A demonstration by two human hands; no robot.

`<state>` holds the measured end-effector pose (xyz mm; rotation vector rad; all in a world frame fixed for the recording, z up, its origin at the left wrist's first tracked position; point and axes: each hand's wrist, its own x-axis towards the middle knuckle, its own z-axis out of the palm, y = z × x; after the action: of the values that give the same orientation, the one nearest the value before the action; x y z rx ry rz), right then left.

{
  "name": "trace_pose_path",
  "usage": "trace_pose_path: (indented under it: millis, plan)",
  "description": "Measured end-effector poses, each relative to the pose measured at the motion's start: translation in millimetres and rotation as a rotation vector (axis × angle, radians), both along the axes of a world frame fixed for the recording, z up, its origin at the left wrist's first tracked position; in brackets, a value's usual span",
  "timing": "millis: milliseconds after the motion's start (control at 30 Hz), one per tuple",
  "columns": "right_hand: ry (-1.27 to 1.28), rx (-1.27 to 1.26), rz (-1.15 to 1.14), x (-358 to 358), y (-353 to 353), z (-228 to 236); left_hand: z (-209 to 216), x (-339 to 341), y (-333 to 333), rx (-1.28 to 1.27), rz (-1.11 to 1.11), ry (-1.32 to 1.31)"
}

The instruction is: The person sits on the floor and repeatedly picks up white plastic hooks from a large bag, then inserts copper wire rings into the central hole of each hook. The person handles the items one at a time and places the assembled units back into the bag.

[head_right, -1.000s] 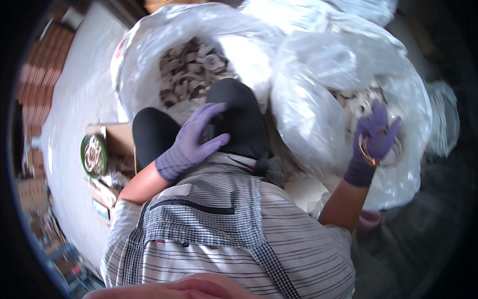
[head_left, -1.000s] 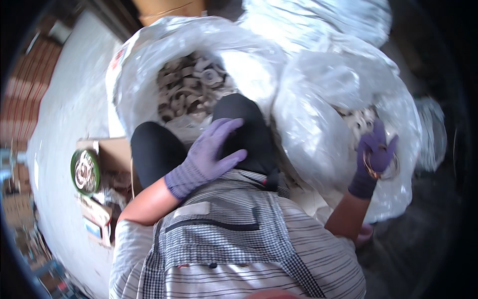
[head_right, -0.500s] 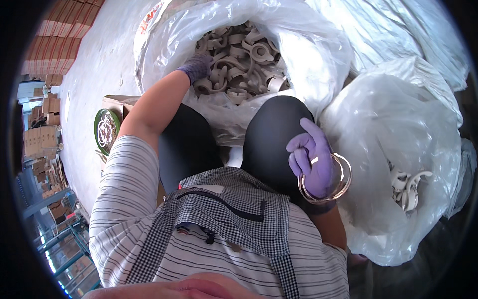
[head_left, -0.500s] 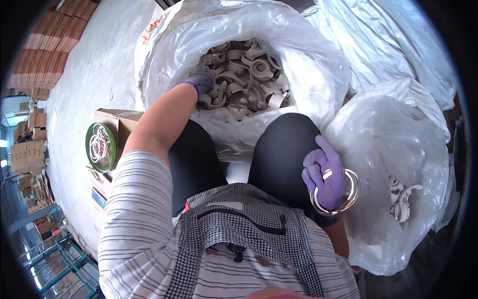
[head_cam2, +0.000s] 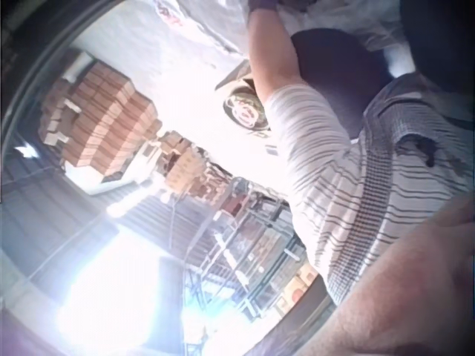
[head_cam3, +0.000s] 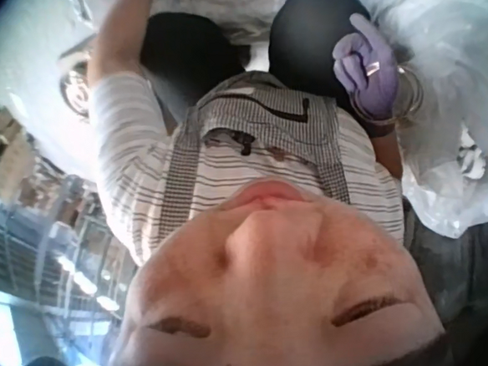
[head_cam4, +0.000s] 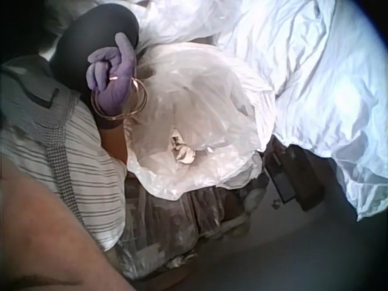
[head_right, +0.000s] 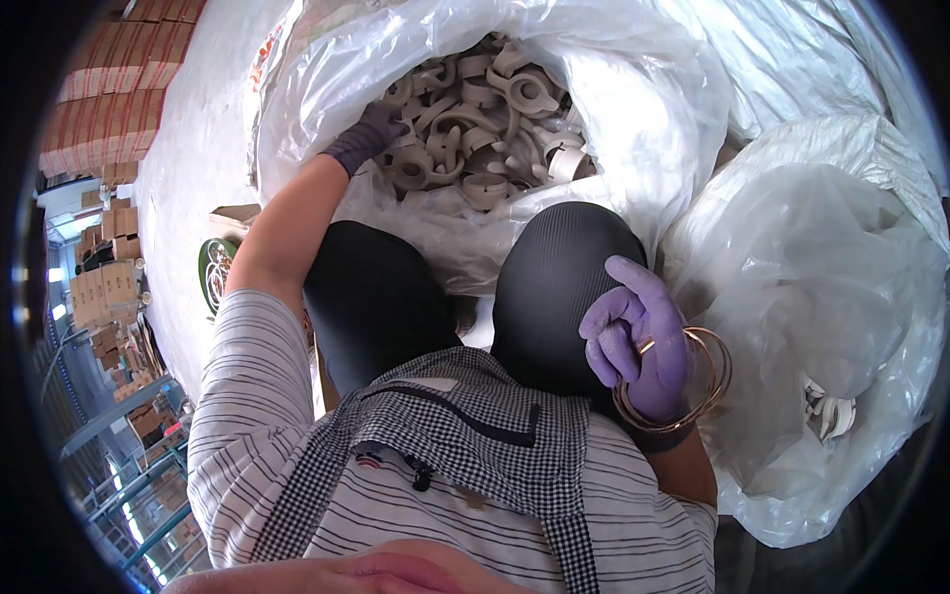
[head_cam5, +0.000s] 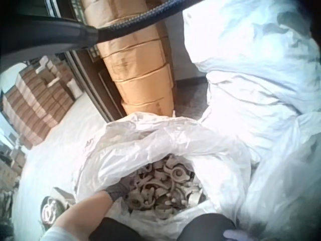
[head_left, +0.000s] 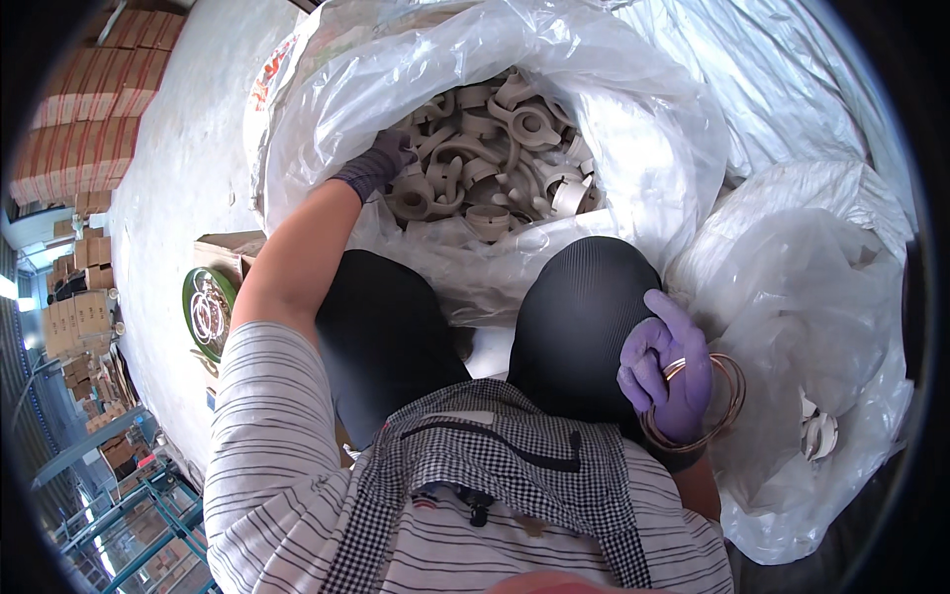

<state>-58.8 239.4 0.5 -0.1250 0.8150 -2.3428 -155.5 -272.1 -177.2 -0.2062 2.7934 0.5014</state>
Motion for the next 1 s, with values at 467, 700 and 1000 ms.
trace_pose_path:
  millis: [467, 700, 1000]
  plan:
    - [0.143, 0.062, -0.067, 8.9, -1.7, 11.8, 209.3, 39.9, 111.8, 0.119, -0.153, 0.855]
    - [0.36, 0.471, -0.318, -2.3, -0.2, 65.2, 242.5, 69.9, 205.8, 1.308, 0.098, -0.04]
    - [0.465, 0.941, -0.194, 23.3, -7.8, 78.6, 245.1, 97.2, 263.6, 0.849, -0.416, 0.469]
